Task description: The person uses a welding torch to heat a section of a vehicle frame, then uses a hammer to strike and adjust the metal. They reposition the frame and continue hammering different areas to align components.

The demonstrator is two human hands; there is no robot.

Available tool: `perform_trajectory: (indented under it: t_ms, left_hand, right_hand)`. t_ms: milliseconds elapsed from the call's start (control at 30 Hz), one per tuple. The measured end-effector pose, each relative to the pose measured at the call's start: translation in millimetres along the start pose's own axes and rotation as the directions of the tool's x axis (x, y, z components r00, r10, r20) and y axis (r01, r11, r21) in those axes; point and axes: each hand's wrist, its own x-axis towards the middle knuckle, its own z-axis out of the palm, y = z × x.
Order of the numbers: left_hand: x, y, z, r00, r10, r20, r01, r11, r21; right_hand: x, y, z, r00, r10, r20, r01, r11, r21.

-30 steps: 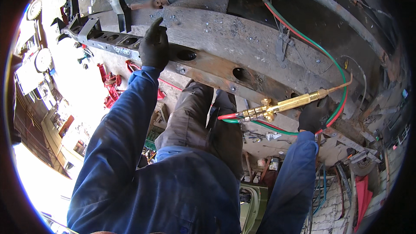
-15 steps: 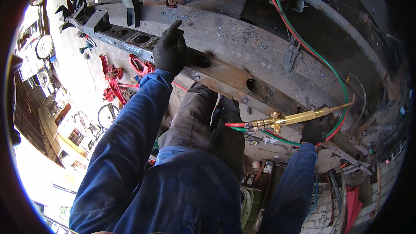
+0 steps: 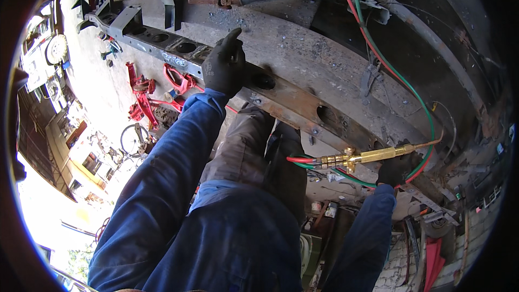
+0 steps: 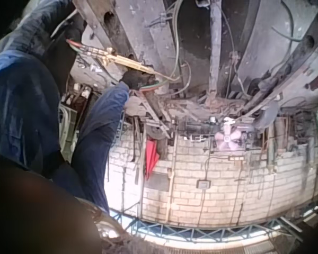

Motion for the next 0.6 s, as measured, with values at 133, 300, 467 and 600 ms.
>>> perform_trajectory:
  t_ms: [133,300,467,600]
  left_hand:
    - [0,-2,2,1.0,-0.008,0.023,0.008,1.0,-0.011]
    - [-1,-8,10,1.0,-0.001,-0.03,-0.002,0.995,-0.096]
    - [-2,-12,15,1.0,0.005,-0.023,-0.008,0.992,-0.125]
    - [-2,-8,9,0.999,0.033,-0.039,-0.036,0.997,-0.063]
  right_hand:
    - [-2,-7,-3,0.954,-0.291,0.066,0.295,0.885,-0.362]
    - [-11,-18,2,0.931,-0.363,0.027,0.324,0.792,-0.518]
    - [-12,-21,2,0.901,-0.428,0.069,0.364,0.658,-0.659]
    - [-5,-16,-5,0.742,-0.602,0.295,0.46,0.137,-0.877]
